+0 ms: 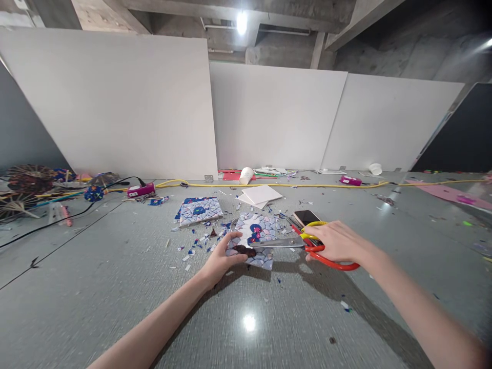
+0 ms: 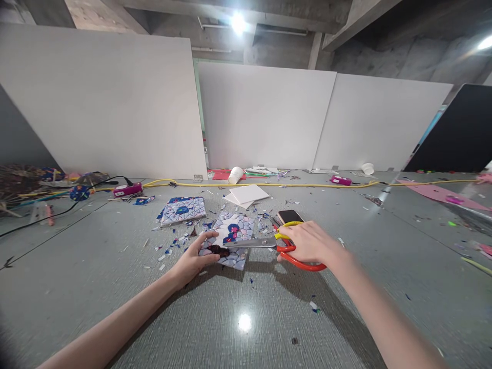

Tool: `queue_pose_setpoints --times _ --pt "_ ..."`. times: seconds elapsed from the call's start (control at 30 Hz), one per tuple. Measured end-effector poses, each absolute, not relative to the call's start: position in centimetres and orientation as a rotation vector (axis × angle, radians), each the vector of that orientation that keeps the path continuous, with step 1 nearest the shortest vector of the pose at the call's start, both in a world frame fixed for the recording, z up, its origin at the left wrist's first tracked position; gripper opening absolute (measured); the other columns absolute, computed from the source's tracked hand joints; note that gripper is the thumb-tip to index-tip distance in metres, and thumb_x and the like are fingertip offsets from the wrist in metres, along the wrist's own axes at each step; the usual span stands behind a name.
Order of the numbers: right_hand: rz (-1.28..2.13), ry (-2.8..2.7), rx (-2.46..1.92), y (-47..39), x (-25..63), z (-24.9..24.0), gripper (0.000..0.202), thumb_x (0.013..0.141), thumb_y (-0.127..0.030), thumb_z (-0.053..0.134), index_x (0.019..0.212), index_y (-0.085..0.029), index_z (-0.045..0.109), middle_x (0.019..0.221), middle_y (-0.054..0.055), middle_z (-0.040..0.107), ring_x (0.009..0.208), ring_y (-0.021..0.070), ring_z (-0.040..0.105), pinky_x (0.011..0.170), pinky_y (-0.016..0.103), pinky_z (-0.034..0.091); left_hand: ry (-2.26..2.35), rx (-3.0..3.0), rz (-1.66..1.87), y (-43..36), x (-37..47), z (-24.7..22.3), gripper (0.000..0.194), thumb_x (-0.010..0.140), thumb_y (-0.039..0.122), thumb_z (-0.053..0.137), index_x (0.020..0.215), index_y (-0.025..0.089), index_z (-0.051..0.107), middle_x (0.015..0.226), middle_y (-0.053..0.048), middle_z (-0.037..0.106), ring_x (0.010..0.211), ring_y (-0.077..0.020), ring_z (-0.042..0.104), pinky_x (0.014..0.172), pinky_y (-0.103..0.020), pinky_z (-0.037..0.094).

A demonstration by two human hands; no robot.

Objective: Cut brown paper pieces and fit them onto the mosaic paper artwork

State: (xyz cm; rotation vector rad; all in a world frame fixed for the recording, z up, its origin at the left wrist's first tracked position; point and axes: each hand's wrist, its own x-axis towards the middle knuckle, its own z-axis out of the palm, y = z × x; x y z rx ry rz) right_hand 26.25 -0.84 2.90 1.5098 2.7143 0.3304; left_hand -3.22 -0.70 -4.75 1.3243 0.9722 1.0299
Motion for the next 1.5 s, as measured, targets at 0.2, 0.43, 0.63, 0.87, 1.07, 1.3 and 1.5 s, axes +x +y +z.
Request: queue_pose_setpoints --times 0.2,0.43,0.63,0.87,1.07,1.3,1.5 --pt "0.355 2.686 1.468 -1.0 26.0 3.0 0.040 0.067 -0.064 0.048 0.075 -0.025 0.050 0.065 0.000 0.062 0.062 0.0227 0.059 0.048 0.025 0.022 0.953 1.376 0.936 -1.1 -3.3 -4.2 0.056 0.058 0.018 0.069 0.109 0.023 0.047 0.096 -0.002 0.058 0.074 -0.0148 0.054 0.068 -0.025 0.036" --pt "0.325 2.722 1.447 -1.0 25.9 2.7 0.039 0.065 -0.063 0.050 0.073 -0.024 0.050 0.062 -0.001 0.061 0.060 0.0214 0.059 0.047 0.025 0.021 0.960 1.345 0.854 -1.3 -3.2 -3.7 0.058 0.057 0.019 0.069 0.111 0.022 0.046 0.079 0.001 0.059 0.068 -0.0143 0.053 0.063 -0.024 0.035" --pt "0.319 2.759 1.419 -1.0 25.9 2.4 0.043 0.064 -0.066 0.050 0.074 -0.024 0.051 0.068 -0.001 0.063 0.062 0.0216 0.059 0.047 0.025 0.023 0.914 1.364 0.838 -1.1 -3.4 -4.1 0.060 0.057 0.018 0.069 0.112 0.022 0.045 0.087 -0.001 0.060 0.075 -0.0157 0.054 0.068 -0.025 0.036" --pt "0.351 2.769 1.376 -0.9 25.8 2.2 0.043 0.062 -0.066 0.053 0.070 -0.024 0.049 0.063 -0.003 0.061 0.060 0.0202 0.059 0.046 0.025 0.019 0.901 1.409 0.797 -1.1 -3.6 -4.1 0.059 0.058 0.016 0.067 0.112 0.024 0.045 0.096 -0.001 0.059 0.080 -0.0164 0.054 0.072 -0.026 0.037" --pt "0.326 2.773 1.367 -0.7 25.8 2.1 0.042 0.061 -0.065 0.053 0.066 -0.024 0.050 0.060 -0.003 0.060 0.057 0.0188 0.057 0.045 0.024 0.018 0.919 1.460 0.773 -1.3 -3.6 -3.8 0.056 0.058 0.016 0.067 0.109 0.023 0.047 0.093 0.000 0.057 0.079 -0.0160 0.052 0.071 -0.025 0.037" --pt "0.308 2.765 1.390 -0.6 25.8 2.0 0.041 0.061 -0.064 0.053 0.065 -0.024 0.051 0.060 -0.002 0.060 0.057 0.0193 0.057 0.046 0.024 0.021 0.926 1.472 0.772 -1.2 -3.6 -3.9 0.057 0.057 0.015 0.068 0.109 0.024 0.048 0.100 -0.001 0.057 0.082 -0.0168 0.053 0.073 -0.025 0.038" --pt "0.159 2.782 1.548 -0.3 26.1 2.2 0.035 0.067 -0.059 0.051 0.070 -0.025 0.050 0.065 -0.001 0.061 0.057 0.0192 0.057 0.047 0.023 0.026 0.900 1.366 0.821 -1.1 -3.5 -4.2 0.059 0.058 0.014 0.067 0.113 0.024 0.047 0.094 -0.002 0.060 0.079 -0.0170 0.055 0.071 -0.026 0.038"
